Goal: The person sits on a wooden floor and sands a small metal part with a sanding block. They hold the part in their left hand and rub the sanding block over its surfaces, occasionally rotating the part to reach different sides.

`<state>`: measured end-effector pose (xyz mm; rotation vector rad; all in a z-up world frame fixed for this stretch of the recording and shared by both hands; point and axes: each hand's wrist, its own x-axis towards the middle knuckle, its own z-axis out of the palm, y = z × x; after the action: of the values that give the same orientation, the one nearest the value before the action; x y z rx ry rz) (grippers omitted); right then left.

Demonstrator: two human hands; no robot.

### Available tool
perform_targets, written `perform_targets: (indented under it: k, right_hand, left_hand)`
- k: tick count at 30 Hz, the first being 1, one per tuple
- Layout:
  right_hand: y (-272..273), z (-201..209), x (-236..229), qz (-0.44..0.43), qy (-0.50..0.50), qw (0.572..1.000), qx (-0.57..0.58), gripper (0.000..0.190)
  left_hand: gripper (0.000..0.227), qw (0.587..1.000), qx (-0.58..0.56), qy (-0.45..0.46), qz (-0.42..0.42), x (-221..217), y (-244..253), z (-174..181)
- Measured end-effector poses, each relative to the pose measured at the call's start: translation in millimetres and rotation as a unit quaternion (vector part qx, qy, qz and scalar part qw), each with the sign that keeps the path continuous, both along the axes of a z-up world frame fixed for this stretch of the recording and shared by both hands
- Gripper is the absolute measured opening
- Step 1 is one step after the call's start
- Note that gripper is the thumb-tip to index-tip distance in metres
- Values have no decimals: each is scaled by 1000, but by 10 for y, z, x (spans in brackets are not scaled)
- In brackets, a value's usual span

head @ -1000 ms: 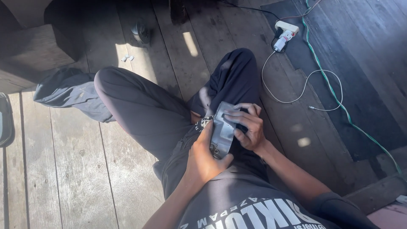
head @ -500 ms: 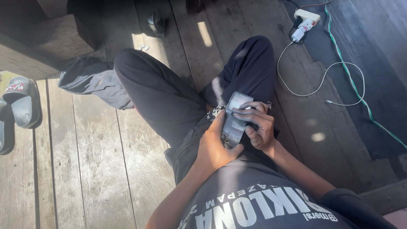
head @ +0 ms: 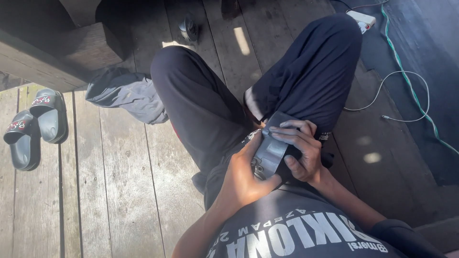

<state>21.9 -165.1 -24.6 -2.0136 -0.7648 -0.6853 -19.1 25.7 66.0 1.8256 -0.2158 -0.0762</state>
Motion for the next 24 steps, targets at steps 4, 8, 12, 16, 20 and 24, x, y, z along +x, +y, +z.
perform_targets:
  k: [4,8,12,16,20,24]
  right_hand:
    - [113,236,-150,-7,4,999,-32,65]
    - [112,234,-153,-6,9,999,-40,64]
    - [81,244,-150,2,5,998,-58,63]
    - [2,292,-125,7,-4,996,-91,62]
    - [-105,126,-89,-44,3,992,-121,72]
    - [-142,-98,-161,8,-1,999,-42,78]
  left_hand:
    - [66,998,-40,28,-38,-89,100,55]
    - [59,997,-49,39,-53,-70,140,11]
    - [62,995,-71,29,-58,-92,162,-88]
    - [56,994,-68,51,-68,-103,228,-22]
    - [88,996,-27,56,-66,-54,127,-217]
    - [93,997,-56,-24,-43,59,-26,-315]
